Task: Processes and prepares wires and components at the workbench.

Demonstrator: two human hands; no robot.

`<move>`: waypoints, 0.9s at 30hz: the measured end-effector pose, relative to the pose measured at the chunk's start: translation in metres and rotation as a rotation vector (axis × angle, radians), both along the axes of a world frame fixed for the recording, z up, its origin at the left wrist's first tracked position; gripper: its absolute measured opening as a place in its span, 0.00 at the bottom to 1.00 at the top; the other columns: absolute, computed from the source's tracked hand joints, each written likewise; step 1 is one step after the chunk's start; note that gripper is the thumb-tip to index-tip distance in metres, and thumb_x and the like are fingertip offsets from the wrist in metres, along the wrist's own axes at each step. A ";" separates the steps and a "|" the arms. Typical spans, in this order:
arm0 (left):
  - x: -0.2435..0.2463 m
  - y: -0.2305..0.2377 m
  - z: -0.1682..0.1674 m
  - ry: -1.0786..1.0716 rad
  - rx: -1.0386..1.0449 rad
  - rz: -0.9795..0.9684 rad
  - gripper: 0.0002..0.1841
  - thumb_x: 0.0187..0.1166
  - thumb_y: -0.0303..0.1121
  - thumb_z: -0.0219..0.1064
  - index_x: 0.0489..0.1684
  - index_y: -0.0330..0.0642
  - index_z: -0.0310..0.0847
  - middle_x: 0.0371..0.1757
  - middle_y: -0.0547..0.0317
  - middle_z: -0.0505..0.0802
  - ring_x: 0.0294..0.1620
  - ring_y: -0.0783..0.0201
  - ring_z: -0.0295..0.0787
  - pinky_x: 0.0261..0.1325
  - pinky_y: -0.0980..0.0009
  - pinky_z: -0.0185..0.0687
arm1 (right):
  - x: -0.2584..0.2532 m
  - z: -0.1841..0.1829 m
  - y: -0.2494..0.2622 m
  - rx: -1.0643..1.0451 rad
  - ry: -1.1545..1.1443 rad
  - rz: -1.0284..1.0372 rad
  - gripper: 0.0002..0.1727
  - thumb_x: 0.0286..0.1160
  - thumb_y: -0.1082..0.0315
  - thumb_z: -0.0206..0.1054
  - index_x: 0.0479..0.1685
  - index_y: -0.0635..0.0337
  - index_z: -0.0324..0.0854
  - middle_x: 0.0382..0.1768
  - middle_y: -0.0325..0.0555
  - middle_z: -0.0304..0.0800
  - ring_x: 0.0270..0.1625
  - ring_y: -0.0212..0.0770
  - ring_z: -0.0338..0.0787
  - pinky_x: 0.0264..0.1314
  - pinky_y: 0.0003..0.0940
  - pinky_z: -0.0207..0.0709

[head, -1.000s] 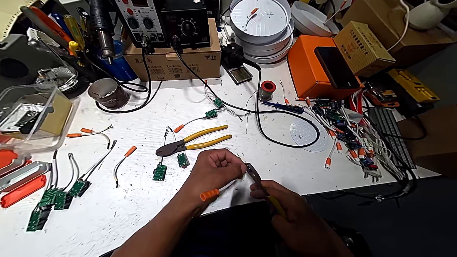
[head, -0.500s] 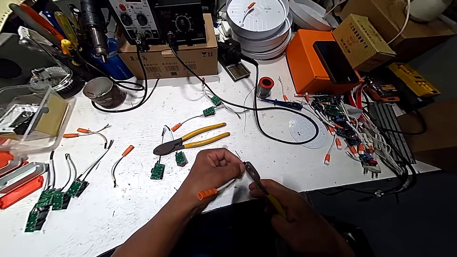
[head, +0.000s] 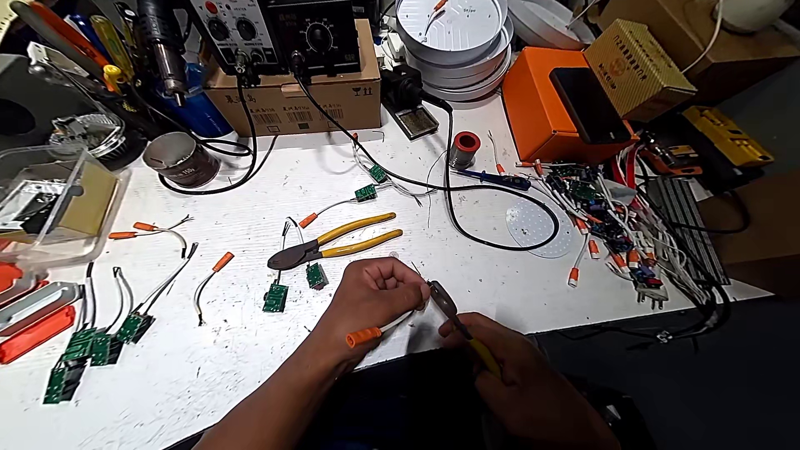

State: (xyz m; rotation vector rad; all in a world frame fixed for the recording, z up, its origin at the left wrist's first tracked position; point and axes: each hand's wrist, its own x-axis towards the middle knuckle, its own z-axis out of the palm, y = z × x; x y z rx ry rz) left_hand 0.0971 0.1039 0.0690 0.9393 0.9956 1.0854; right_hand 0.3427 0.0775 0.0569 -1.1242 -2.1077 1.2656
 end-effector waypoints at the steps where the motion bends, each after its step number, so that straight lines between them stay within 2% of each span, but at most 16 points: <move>1: 0.000 0.000 0.000 -0.002 0.001 -0.001 0.02 0.70 0.25 0.74 0.29 0.38 0.91 0.22 0.61 0.92 0.25 0.72 0.88 0.35 0.77 0.86 | 0.000 0.000 0.000 0.002 0.000 -0.004 0.22 0.55 0.75 0.60 0.51 0.53 0.89 0.54 0.36 0.90 0.45 0.23 0.86 0.40 0.19 0.80; 9: 0.005 0.001 -0.001 -0.005 -0.008 -0.012 0.02 0.70 0.24 0.74 0.29 0.38 0.91 0.22 0.61 0.92 0.25 0.72 0.88 0.34 0.77 0.85 | 0.001 -0.002 -0.004 0.008 0.005 -0.045 0.16 0.54 0.75 0.60 0.41 0.50 0.87 0.46 0.32 0.89 0.39 0.22 0.83 0.35 0.19 0.76; 14: 0.008 0.002 -0.005 -0.024 -0.007 -0.034 0.02 0.71 0.25 0.75 0.30 0.37 0.91 0.23 0.60 0.92 0.25 0.72 0.88 0.34 0.77 0.85 | -0.001 -0.006 -0.010 0.020 0.033 -0.128 0.10 0.58 0.74 0.60 0.33 0.50 0.84 0.39 0.32 0.89 0.37 0.23 0.85 0.33 0.20 0.77; 16: 0.009 0.002 -0.006 -0.037 0.000 -0.039 0.02 0.71 0.25 0.74 0.30 0.37 0.91 0.23 0.61 0.92 0.25 0.72 0.88 0.34 0.77 0.85 | 0.000 -0.005 -0.011 0.020 0.044 -0.136 0.12 0.58 0.75 0.60 0.35 0.51 0.86 0.41 0.33 0.90 0.39 0.22 0.86 0.35 0.19 0.78; 18: 0.010 0.002 -0.008 -0.084 0.003 -0.048 0.02 0.72 0.25 0.74 0.32 0.37 0.91 0.24 0.60 0.92 0.26 0.72 0.88 0.36 0.77 0.85 | 0.002 -0.005 -0.012 -0.003 0.082 -0.116 0.17 0.57 0.77 0.60 0.43 0.54 0.88 0.50 0.36 0.92 0.42 0.22 0.87 0.39 0.17 0.80; 21: 0.008 0.004 -0.011 -0.215 -0.017 -0.083 0.02 0.75 0.26 0.74 0.35 0.37 0.91 0.28 0.59 0.93 0.30 0.70 0.90 0.42 0.73 0.89 | 0.006 -0.007 -0.012 -0.078 0.153 -0.089 0.22 0.60 0.78 0.59 0.54 0.57 0.89 0.61 0.41 0.90 0.43 0.23 0.88 0.38 0.18 0.83; 27: 0.006 0.005 -0.015 -0.347 -0.056 -0.103 0.02 0.74 0.26 0.74 0.35 0.37 0.91 0.29 0.56 0.94 0.32 0.68 0.92 0.45 0.71 0.90 | 0.010 -0.003 -0.010 -0.109 0.142 -0.154 0.25 0.58 0.78 0.58 0.57 0.55 0.88 0.63 0.38 0.90 0.45 0.25 0.90 0.38 0.20 0.86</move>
